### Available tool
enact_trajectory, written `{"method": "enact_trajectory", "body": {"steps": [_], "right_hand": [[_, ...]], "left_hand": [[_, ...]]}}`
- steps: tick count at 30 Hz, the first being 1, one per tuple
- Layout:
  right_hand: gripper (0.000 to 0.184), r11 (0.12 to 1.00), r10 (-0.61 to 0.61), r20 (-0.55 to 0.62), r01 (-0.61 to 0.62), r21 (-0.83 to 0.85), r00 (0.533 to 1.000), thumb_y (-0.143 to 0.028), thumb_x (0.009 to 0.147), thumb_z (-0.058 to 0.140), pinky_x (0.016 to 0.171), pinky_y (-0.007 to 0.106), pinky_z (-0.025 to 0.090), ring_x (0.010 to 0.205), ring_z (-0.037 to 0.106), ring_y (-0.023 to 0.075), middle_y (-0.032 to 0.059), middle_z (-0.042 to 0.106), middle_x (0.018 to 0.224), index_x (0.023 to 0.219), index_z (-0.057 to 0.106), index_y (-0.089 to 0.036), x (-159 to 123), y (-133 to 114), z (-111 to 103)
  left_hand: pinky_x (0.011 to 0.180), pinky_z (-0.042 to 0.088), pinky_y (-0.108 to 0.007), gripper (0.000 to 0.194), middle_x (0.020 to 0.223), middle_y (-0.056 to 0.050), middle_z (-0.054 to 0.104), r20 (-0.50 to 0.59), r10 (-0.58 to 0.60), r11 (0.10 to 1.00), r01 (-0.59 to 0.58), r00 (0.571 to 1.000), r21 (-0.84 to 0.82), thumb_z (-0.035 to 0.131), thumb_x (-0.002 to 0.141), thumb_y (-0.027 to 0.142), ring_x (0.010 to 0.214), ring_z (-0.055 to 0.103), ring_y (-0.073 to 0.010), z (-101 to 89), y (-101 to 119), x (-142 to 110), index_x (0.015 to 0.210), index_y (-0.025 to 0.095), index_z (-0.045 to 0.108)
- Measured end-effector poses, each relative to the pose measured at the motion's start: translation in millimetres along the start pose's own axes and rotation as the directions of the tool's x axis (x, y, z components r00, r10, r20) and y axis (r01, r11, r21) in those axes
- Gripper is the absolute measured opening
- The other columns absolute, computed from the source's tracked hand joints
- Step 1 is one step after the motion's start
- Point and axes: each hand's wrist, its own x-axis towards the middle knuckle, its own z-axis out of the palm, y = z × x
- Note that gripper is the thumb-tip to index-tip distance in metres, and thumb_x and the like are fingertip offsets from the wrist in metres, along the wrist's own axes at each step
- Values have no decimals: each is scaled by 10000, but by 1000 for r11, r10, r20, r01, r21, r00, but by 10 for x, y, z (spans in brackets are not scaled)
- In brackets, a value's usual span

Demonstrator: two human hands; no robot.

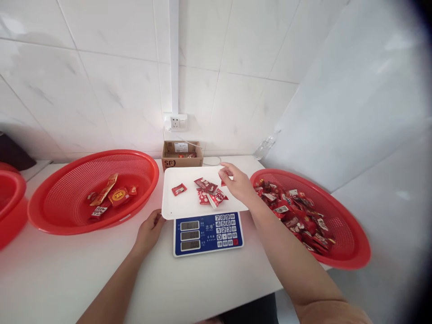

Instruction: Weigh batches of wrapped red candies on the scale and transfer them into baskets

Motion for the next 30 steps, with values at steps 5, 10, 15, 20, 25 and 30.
{"method": "enact_trajectory", "body": {"steps": [5, 10, 15, 20, 25, 30], "right_hand": [[372, 999, -41, -56, 42, 14, 998, -362, 836, 470, 794, 350, 471, 986, 565, 192, 68, 612, 1071, 1177, 516, -221, -75, -3, -39], [379, 995, -94, -34, 95, 9, 995, -373, 839, 474, 818, 364, 481, 1001, 558, 193, 72, 601, 1087, 1186, 514, -227, -122, 6, 15], [382, 994, -112, -35, 112, 15, 993, -387, 842, 467, 854, 394, 472, 1023, 555, 201, 69, 591, 1118, 1192, 511, -241, -131, 8, 40], [431, 993, -104, 105, 97, 69, 989, -402, 863, 440, 954, 424, 399, 1157, 480, 200, 56, 535, 1252, 1274, 428, -274, -177, -32, 17], [401, 984, -88, -48, 95, 150, 995, -370, 867, 458, 968, 410, 389, 1169, 472, 190, 60, 524, 1264, 1254, 442, -267, -363, -77, -88], [278, 976, 5, -361, 74, 206, 933, -318, 862, 471, 784, 350, 500, 895, 614, 179, 69, 647, 984, 1112, 540, -217, -865, 94, -111]], "left_hand": [[756, 422, -295, 325, 890, 2, 635, -8, -12, 1000, 12, 1000, 7, 418, 782, 453, 837, 580, -187, 10, -6, 18, 1009, 248, 526], [733, 422, -293, 316, 861, 1, 635, -6, -19, 1000, 19, 1000, 14, 421, 779, 441, 810, 578, -187, 2, 10, 18, 1000, 242, 528], [735, 425, -282, 303, 857, 6, 635, -10, -7, 1000, 8, 1000, 10, 421, 784, 429, 803, 581, -175, 4, 9, 7, 996, 242, 528], [734, 435, -293, 317, 877, 2, 641, -14, -9, 1000, 9, 1000, 9, 423, 783, 448, 821, 588, -183, 14, -5, 16, 999, 242, 533], [734, 442, -288, 315, 905, 1, 649, -14, 1, 1000, -1, 1000, 8, 422, 785, 443, 836, 594, -183, 11, 3, 11, 997, 243, 543], [725, 439, -289, 320, 872, 2, 651, -17, 0, 1000, 1, 1000, 14, 424, 780, 442, 803, 592, -183, 5, 5, 11, 996, 240, 546]]}}
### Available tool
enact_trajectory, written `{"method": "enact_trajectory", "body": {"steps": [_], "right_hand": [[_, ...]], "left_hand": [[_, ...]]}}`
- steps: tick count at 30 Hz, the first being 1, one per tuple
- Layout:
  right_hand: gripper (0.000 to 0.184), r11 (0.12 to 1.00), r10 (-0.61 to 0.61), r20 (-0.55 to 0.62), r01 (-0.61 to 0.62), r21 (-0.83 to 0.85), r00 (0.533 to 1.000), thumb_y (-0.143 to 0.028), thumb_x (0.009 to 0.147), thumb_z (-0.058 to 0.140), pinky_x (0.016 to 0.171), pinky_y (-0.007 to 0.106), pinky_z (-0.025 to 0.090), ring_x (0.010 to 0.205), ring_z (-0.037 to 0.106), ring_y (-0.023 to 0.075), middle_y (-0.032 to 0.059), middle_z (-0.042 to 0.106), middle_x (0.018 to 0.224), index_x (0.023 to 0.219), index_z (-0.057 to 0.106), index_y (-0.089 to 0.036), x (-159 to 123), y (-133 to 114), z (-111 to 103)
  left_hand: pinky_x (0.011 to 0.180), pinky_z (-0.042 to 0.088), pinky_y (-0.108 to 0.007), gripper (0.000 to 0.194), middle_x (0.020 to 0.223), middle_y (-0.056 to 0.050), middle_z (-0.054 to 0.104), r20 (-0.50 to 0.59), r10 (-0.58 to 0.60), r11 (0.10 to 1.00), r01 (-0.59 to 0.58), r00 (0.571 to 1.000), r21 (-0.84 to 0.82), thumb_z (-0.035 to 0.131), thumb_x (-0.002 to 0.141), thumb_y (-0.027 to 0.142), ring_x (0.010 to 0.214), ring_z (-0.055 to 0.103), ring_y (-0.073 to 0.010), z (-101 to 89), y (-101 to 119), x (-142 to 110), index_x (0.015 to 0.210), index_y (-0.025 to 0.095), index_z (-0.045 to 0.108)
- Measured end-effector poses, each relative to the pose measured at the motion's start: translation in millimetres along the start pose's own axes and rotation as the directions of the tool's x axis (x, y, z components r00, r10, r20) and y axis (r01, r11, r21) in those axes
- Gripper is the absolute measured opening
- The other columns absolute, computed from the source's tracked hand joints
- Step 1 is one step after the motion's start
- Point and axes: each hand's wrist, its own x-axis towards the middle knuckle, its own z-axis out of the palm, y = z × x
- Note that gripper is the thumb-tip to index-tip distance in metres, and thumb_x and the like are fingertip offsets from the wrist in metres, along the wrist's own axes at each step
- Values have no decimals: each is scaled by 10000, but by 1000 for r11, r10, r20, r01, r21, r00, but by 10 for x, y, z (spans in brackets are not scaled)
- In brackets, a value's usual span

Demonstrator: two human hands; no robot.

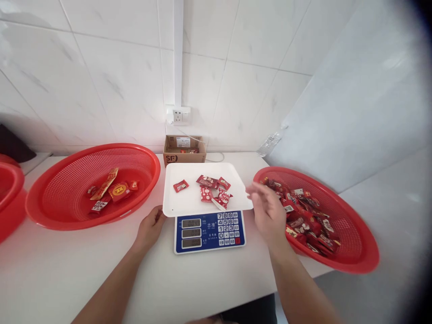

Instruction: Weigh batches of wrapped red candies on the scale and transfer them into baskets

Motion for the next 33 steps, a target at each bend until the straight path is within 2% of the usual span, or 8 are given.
{"method": "enact_trajectory", "body": {"steps": [4, 9, 17, 24, 27, 29, 31, 33], "right_hand": [[227, 996, 40, -74, -46, -71, 996, -317, 841, 483, 631, 303, 511, 689, 618, 165, 52, 650, 796, 1003, 583, -192, -594, 302, -154], [280, 947, 216, 42, -199, -252, 976, -416, 813, 469, 574, 289, 485, 599, 585, 167, 44, 623, 680, 865, 610, -181, -1119, 601, -264], [382, 817, 576, 17, -576, 3, 817, -528, 807, 430, 498, 257, 416, 533, 477, 140, -35, 478, 583, 960, 525, -191, -1091, 745, -226], [430, 813, 582, 88, -582, -26, 809, -520, 799, 442, 577, 279, 442, 591, 514, 153, -16, 528, 640, 1044, 524, -176, -1093, 784, -239], [447, 804, 592, 86, -594, -4, 801, -529, 793, 448, 578, 284, 455, 606, 527, 162, -5, 544, 663, 1061, 515, -177, -1111, 810, -249], [456, 803, 593, 91, -595, 0, 800, -538, 783, 455, 572, 285, 460, 598, 527, 164, -3, 550, 660, 1057, 517, -179, -1114, 828, -250], [464, 801, 595, 104, -598, -2, 797, -551, 773, 456, 573, 287, 466, 588, 528, 166, -1, 554, 652, 1046, 521, -181, -1108, 835, -248], [474, 796, 602, 113, -606, -2, 790, -563, 761, 457, 578, 290, 471, 588, 533, 170, 0, 560, 644, 1035, 527, -183, -1095, 829, -247]], "left_hand": [[731, 436, -286, 321, 895, 6, 649, -2, -16, 1000, 16, 1000, -2, 425, 778, 444, 820, 588, -179, 16, -31, 15, 1006, 251, 541], [757, 438, -281, 333, 919, 2, 652, -19, -26, 1000, 26, 999, 0, 426, 776, 442, 842, 592, -178, 37, -55, 20, 1022, 248, 541], [746, 450, -293, 327, 905, -10, 656, -65, -30, 999, 32, 997, 31, 427, 773, 419, 834, 598, -189, 50, -22, 6, 1013, 242, 560], [668, 468, -264, 322, 811, -13, 639, -198, 14, 1000, -14, 980, 4, 425, 776, 435, 729, 591, -161, 47, 55, -100, 966, 216, 563], [619, 450, -266, 338, 713, -12, 587, -390, 69, 998, -63, 918, 27, 397, 793, 463, 626, 535, -145, -46, 131, -239, 940, 199, 547], [621, 446, -277, 314, 674, -11, 567, -516, 211, 976, -149, 830, 158, 410, 791, 456, 590, 509, -144, -184, 216, -292, 909, 200, 548], [673, 457, -295, 288, 702, -23, 582, -564, 405, 902, -214, 720, 375, 438, 780, 444, 623, 529, -156, -405, 338, -261, 886, 203, 554], [787, 452, -326, 308, 849, -52, 610, -543, 512, 813, -172, 665, 556, 453, 774, 445, 782, 564, -189, -711, 476, -137, 935, 203, 556]]}}
